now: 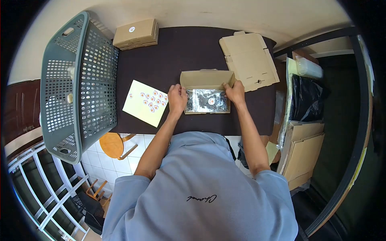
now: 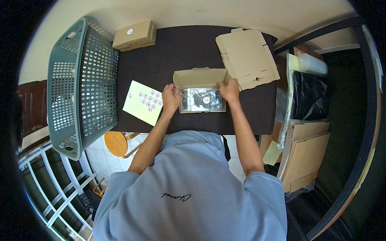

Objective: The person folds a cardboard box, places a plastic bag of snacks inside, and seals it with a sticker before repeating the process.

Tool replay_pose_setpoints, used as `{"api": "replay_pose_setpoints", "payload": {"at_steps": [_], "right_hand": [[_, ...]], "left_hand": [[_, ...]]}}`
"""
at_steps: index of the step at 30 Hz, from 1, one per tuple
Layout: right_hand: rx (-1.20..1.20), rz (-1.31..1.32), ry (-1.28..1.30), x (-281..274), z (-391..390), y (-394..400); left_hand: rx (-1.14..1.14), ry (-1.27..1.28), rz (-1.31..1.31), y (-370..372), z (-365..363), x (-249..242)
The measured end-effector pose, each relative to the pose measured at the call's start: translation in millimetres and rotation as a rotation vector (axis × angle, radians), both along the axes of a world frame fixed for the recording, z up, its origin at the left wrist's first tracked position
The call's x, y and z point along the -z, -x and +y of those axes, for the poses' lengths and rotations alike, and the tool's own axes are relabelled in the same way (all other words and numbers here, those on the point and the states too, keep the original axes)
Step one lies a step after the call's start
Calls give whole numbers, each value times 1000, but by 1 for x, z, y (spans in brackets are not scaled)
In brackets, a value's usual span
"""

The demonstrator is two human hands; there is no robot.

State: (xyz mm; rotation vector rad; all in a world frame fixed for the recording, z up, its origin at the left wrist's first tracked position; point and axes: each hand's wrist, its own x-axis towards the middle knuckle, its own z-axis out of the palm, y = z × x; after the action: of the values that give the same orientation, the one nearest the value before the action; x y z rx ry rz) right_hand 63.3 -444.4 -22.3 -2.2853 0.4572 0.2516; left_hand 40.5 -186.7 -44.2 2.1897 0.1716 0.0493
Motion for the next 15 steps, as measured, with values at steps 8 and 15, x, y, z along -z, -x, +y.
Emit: {"api": "replay_pose_setpoints", "payload": {"at_steps": [8, 15], "right_hand": [[35, -88, 125, -32, 7, 37], [18, -69, 109, -27, 4, 61]], "left_hand": [[43, -118, -41, 17, -4, -27], [112, -58, -27, 27, -2, -34]]}}
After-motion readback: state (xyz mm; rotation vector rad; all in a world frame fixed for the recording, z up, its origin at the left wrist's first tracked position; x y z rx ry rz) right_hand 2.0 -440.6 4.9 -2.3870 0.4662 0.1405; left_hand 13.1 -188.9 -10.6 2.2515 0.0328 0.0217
